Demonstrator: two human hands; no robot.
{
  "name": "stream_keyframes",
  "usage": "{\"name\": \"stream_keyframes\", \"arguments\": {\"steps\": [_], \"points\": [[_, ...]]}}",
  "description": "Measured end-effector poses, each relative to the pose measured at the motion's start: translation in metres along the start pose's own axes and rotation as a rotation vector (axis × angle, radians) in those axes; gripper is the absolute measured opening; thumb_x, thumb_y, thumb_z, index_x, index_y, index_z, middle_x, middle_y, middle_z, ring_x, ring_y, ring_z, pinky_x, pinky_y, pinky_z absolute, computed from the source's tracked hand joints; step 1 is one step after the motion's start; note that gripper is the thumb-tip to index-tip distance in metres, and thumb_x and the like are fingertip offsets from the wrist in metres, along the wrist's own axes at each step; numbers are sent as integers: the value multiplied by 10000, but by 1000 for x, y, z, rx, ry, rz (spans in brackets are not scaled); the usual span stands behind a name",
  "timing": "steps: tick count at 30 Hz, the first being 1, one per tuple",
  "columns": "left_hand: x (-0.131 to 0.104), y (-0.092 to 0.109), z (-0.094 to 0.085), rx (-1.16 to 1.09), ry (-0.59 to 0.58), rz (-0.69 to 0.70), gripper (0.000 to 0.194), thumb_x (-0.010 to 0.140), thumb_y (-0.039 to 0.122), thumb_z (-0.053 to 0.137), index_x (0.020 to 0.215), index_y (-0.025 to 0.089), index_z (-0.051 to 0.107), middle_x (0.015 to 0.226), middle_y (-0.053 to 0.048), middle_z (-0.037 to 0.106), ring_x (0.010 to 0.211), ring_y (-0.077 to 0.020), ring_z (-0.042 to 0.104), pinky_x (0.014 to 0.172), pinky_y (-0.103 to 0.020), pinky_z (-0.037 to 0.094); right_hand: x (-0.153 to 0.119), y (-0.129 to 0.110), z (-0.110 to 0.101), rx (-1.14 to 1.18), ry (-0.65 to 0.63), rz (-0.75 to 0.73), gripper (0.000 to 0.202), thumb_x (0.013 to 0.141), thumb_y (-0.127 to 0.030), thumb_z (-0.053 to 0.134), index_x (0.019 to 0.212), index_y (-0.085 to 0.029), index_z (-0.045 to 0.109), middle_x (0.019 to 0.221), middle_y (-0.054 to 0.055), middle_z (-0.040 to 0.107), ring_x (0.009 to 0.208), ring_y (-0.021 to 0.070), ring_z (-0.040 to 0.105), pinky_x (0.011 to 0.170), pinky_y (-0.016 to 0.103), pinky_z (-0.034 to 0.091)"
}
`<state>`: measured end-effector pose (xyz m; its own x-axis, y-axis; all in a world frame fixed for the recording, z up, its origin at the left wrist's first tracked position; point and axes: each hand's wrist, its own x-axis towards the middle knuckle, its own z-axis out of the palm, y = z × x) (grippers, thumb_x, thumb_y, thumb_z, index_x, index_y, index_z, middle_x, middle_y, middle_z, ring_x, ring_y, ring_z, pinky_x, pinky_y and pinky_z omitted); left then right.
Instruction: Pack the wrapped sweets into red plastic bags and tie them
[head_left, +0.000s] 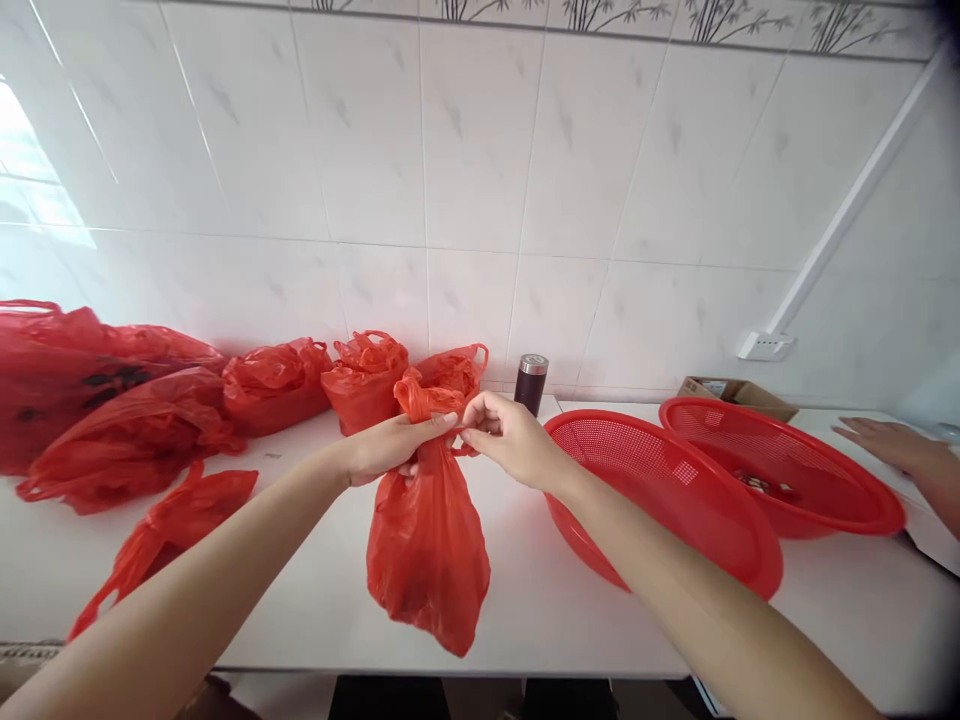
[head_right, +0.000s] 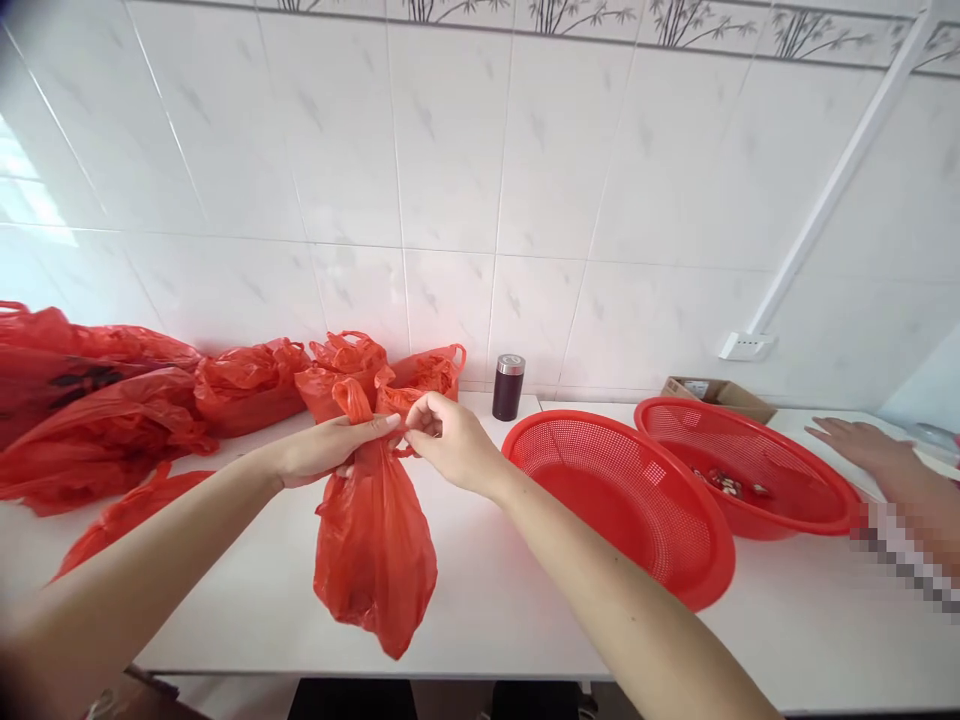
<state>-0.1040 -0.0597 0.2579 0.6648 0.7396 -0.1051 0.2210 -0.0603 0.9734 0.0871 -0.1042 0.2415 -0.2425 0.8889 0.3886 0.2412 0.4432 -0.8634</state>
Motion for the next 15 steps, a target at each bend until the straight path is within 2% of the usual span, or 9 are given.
{"name": "stream_keyframes", "arguments": {"steps": [2,4,8,9,12,13,15], "points": [[-3,-1,-1,-12,-37,9,357,842,529,555,697,209,617,459,21,481,400,-107,404,404,-229,323,-7,-5,3,55,90,-16,115,831,-218,596,811,-206,483,786,-30,557,702,112,589,669,284,512],[-6,0,-2,-30,-96,32,368,851,533,532,723,204,637,501,-11,559,413,-125,461,426,-248,376,-16,-17,6,142,114,-40,134,836,-246,614,829,-216,484,803,-34,555,686,104,592,672,281,518],[-10,4,-9,58,-197,163,340,831,480,580,738,185,719,748,-96,687,585,-173,583,584,-316,503,-28,-35,12,256,-113,-19,146,846,-292,635,885,-231,508,796,-31,565,707,117,609,688,289,527],[-11,4,-11,106,-194,185,300,812,453,612,736,190,735,768,-97,690,613,-181,589,617,-330,513,-27,-35,13,236,-107,-31,132,861,-304,620,898,-232,517,802,-27,572,735,122,611,715,294,522],[-10,5,-12,226,-198,200,194,760,381,672,816,223,771,766,-79,679,635,-189,584,633,-341,515,-18,-19,14,73,111,-78,130,917,-347,538,995,-243,547,936,8,618,922,145,606,860,321,479],[-9,5,-11,255,-223,204,193,761,362,665,852,230,772,771,-73,673,635,-185,579,630,-336,510,-14,-10,15,21,138,-61,170,934,-363,504,1055,-251,550,984,17,627,974,152,596,900,333,461],[-7,3,-8,308,-261,239,176,778,303,621,857,225,757,766,-58,655,628,-167,563,624,-316,492,-8,6,18,-20,98,22,248,960,-388,438,1149,-263,540,1024,26,640,1019,163,587,934,352,443]]}}
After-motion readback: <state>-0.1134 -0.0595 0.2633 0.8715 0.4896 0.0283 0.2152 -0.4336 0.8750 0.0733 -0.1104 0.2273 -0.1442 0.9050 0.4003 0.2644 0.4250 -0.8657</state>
